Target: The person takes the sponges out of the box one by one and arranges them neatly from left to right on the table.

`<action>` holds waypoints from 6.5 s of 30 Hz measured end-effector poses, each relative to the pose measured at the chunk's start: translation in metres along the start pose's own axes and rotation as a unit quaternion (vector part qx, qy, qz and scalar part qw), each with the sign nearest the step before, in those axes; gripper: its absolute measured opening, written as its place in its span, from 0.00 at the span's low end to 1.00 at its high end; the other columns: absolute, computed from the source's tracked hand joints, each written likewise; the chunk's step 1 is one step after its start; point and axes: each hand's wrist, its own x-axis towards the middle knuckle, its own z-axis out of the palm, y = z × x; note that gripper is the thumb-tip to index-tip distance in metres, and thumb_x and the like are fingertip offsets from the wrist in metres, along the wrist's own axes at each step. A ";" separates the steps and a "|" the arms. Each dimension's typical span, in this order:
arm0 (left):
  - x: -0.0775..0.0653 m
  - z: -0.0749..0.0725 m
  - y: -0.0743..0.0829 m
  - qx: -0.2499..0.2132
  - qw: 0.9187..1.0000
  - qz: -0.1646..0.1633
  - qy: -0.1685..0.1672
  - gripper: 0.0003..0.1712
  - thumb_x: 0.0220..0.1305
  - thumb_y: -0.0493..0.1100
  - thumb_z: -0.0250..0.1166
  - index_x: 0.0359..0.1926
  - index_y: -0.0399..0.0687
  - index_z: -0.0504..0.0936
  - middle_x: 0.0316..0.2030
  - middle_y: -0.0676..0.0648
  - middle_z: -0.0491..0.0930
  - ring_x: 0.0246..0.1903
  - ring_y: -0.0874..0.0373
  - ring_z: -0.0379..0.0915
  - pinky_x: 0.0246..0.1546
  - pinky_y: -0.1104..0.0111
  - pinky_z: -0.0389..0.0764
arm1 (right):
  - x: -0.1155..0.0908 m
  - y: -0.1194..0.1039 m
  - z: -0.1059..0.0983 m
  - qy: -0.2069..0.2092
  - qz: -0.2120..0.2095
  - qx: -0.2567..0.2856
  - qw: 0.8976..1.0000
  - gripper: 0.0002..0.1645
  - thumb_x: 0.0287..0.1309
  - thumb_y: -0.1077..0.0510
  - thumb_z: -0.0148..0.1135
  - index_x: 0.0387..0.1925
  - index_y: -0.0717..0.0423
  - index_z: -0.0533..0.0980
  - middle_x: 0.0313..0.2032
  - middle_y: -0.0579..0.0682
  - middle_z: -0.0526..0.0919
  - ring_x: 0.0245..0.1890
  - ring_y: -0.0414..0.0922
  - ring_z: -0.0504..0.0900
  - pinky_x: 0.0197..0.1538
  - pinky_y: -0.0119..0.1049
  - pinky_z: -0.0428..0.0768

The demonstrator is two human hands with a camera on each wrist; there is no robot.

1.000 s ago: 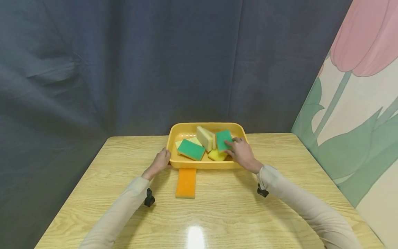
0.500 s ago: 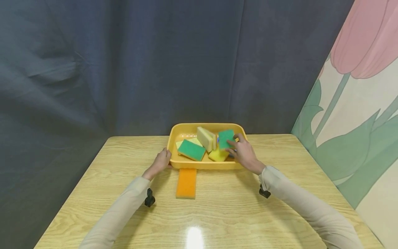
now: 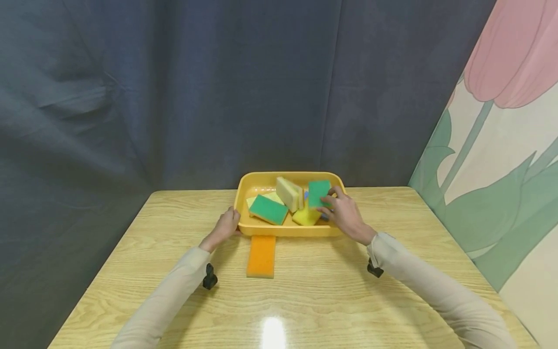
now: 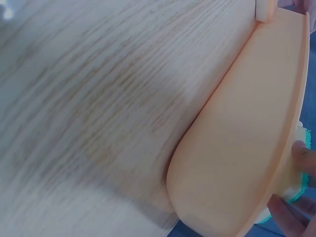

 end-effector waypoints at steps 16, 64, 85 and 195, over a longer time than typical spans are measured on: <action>0.001 0.000 -0.002 -0.005 1.000 0.007 -0.001 0.25 0.79 0.39 0.35 0.63 0.19 0.59 0.50 0.23 0.68 0.46 0.34 0.77 0.38 0.56 0.87 | 0.000 -0.005 -0.006 0.021 -0.030 -0.008 0.999 0.19 0.48 0.56 0.78 0.39 0.65 0.85 0.42 0.57 0.79 0.31 0.51 0.84 0.24 0.42 0.83; 0.002 0.002 -0.002 -0.005 1.000 0.000 0.005 0.25 0.79 0.39 0.34 0.63 0.21 0.60 0.45 0.27 0.73 0.38 0.40 0.80 0.34 0.58 0.88 | -0.014 -0.036 -0.020 0.035 -0.099 -0.005 0.994 0.18 0.47 0.55 0.80 0.30 0.60 0.77 0.38 0.53 0.74 0.24 0.44 0.77 0.19 0.32 0.76; 0.002 0.003 -0.004 -0.005 1.000 0.002 0.006 0.24 0.79 0.39 0.34 0.61 0.21 0.61 0.45 0.27 0.73 0.40 0.39 0.80 0.35 0.58 0.88 | -0.023 -0.053 -0.019 0.029 -0.128 0.003 0.991 0.20 0.43 0.55 0.81 0.28 0.57 0.75 0.34 0.49 0.73 0.26 0.41 0.70 0.21 0.30 0.73; 0.004 0.003 -0.005 0.000 1.000 -0.010 0.006 0.27 0.80 0.41 0.34 0.66 0.21 0.57 0.49 0.24 0.71 0.39 0.39 0.80 0.34 0.60 0.88 | -0.069 -0.116 0.022 -0.183 -0.131 0.011 0.974 0.25 0.52 0.47 0.76 0.20 0.51 0.67 0.50 0.57 0.82 0.22 0.36 0.72 0.16 0.20 0.65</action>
